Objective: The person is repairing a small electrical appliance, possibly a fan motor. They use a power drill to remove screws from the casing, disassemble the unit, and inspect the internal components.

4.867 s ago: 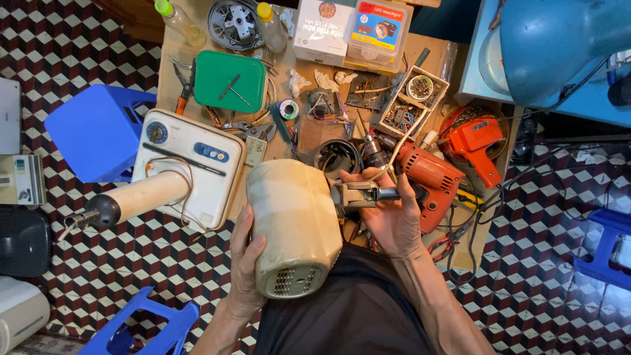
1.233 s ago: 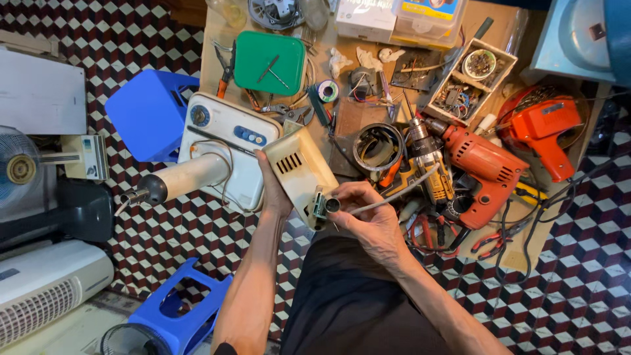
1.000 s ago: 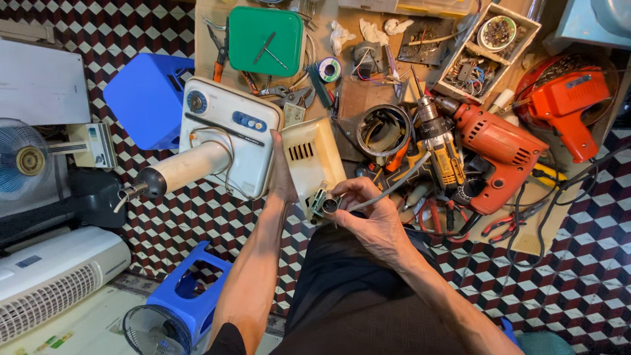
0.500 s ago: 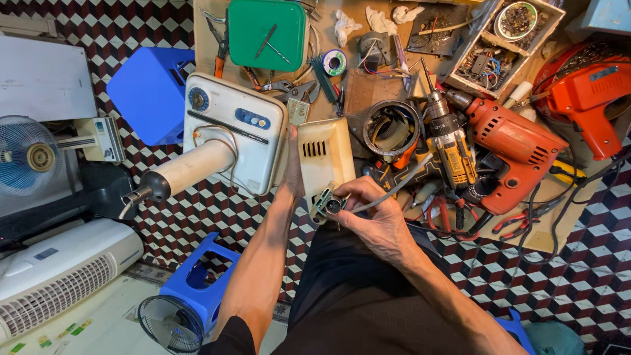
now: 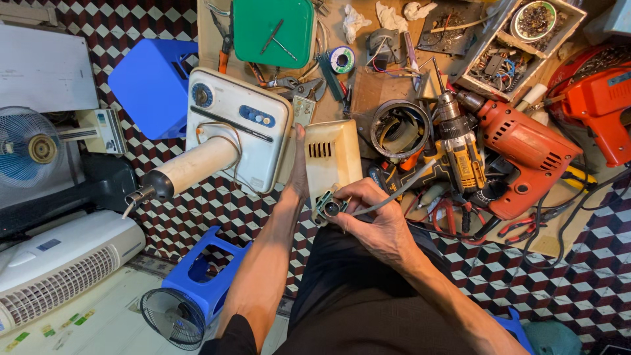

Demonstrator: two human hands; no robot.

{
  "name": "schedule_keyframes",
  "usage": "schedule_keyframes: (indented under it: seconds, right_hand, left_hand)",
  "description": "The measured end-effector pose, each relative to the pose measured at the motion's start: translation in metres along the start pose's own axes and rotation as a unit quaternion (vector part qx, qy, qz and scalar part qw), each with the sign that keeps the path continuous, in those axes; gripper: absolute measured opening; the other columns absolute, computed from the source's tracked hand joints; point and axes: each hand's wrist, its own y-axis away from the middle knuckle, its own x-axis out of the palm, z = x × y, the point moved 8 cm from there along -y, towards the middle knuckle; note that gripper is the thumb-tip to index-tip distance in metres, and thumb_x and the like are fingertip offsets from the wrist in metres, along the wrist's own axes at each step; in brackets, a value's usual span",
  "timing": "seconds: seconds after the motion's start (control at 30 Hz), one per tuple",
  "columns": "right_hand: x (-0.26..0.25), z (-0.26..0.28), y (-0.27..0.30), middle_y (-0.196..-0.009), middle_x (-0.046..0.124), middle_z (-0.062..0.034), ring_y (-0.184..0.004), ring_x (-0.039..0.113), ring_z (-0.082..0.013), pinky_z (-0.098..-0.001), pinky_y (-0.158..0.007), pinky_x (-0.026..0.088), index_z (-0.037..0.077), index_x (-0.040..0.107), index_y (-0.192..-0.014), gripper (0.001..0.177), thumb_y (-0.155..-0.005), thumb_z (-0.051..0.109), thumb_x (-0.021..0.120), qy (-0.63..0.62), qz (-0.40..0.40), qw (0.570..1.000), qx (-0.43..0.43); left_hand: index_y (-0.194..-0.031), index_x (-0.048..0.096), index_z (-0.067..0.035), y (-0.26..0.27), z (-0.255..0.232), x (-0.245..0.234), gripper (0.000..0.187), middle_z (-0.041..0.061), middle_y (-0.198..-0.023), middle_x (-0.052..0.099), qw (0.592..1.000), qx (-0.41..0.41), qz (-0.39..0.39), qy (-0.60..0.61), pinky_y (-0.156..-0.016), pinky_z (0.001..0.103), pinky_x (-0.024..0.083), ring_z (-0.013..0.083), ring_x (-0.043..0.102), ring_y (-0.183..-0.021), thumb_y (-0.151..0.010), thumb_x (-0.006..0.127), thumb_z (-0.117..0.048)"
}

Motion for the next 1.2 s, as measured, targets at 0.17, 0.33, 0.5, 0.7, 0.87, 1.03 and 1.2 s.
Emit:
schedule_keyframes:
  seconds: [0.17, 0.33, 0.5, 0.7, 0.87, 1.03, 1.2]
  right_hand:
    - [0.005, 0.008, -0.001, -0.112, 0.064, -0.0055, -0.082, 0.065, -0.01, -0.0238, -0.075, 0.056, 0.001, 0.066, -0.115, 0.034, -0.084, -0.001, 0.08, -0.001, 0.01, 1.0, -0.021]
    - [0.008, 0.016, -0.002, -0.109, 0.065, -0.0071, -0.081, 0.067, -0.0113, -0.0242, -0.072, 0.056, 0.001, 0.066, -0.114, 0.035, -0.082, -0.002, 0.081, 0.032, 0.017, 0.999, -0.038]
    - [0.011, 0.016, -0.005, -0.111, 0.066, -0.0074, -0.081, 0.068, -0.0105, -0.0244, -0.072, 0.057, 0.0, 0.065, -0.115, 0.036, -0.082, -0.001, 0.081, 0.032, 0.022, 0.999, -0.028]
    - [0.01, 0.011, -0.002, -0.111, 0.064, -0.0056, -0.08, 0.067, -0.0086, -0.0232, -0.071, 0.057, 0.002, 0.065, -0.114, 0.034, -0.083, -0.001, 0.079, 0.025, 0.03, 0.999, -0.016]
    - [-0.001, 0.002, 0.003, -0.1, 0.06, -0.0039, -0.079, 0.064, -0.008, -0.0225, -0.071, 0.053, 0.002, 0.067, -0.116, 0.035, -0.083, -0.002, 0.078, 0.042, 0.006, 0.999, 0.019]
    - [-0.002, -0.003, 0.004, -0.1, 0.06, -0.0022, -0.08, 0.065, -0.0067, -0.0211, -0.072, 0.055, 0.003, 0.066, -0.116, 0.033, -0.084, 0.0, 0.077, 0.03, -0.002, 0.999, 0.03]
    - [-0.007, -0.004, 0.006, -0.099, 0.062, -0.0031, -0.084, 0.065, -0.0074, -0.0225, -0.075, 0.055, 0.002, 0.067, -0.116, 0.032, -0.086, 0.0, 0.078, 0.049, -0.041, 0.998, 0.004]
  left_hand:
    - [-0.14, 0.056, -0.003, 0.002, 0.004, -0.001, 0.109, 0.016, -0.117, 0.067, 1.0, -0.008, -0.001, 0.007, -0.083, 0.039, 0.062, 0.0237, 0.071, -0.099, -0.081, 0.033, -0.092]
    - [-0.139, 0.057, -0.001, -0.001, 0.009, -0.006, 0.107, 0.014, -0.116, 0.067, 1.0, 0.003, 0.003, 0.028, -0.083, 0.037, 0.061, 0.022, 0.07, -0.099, -0.084, 0.034, -0.091]
    - [-0.14, 0.056, -0.002, -0.003, 0.007, -0.005, 0.106, 0.013, -0.116, 0.067, 1.0, 0.01, -0.009, 0.025, -0.083, 0.035, 0.06, 0.0205, 0.068, -0.1, -0.086, 0.036, -0.09]
    - [-0.14, 0.057, -0.003, 0.001, 0.01, 0.007, 0.108, 0.015, -0.115, 0.067, 0.999, -0.02, 0.021, 0.029, -0.081, 0.038, 0.061, 0.0227, 0.07, -0.098, -0.082, 0.036, -0.092]
    - [-0.14, 0.057, -0.005, 0.001, 0.014, 0.005, 0.106, 0.015, -0.114, 0.067, 0.997, -0.051, 0.006, 0.055, -0.081, 0.04, 0.062, 0.0232, 0.07, -0.096, -0.081, 0.036, -0.091]
    - [-0.14, 0.058, -0.005, 0.002, 0.016, 0.0, 0.105, 0.014, -0.115, 0.067, 0.997, -0.044, 0.0, 0.061, -0.081, 0.041, 0.061, 0.0237, 0.069, -0.096, -0.083, 0.037, -0.09]
    - [-0.139, 0.057, -0.006, 0.0, 0.022, -0.003, 0.105, 0.016, -0.113, 0.066, 0.995, -0.057, 0.001, 0.084, -0.08, 0.043, 0.062, 0.0253, 0.07, -0.095, -0.081, 0.037, -0.091]
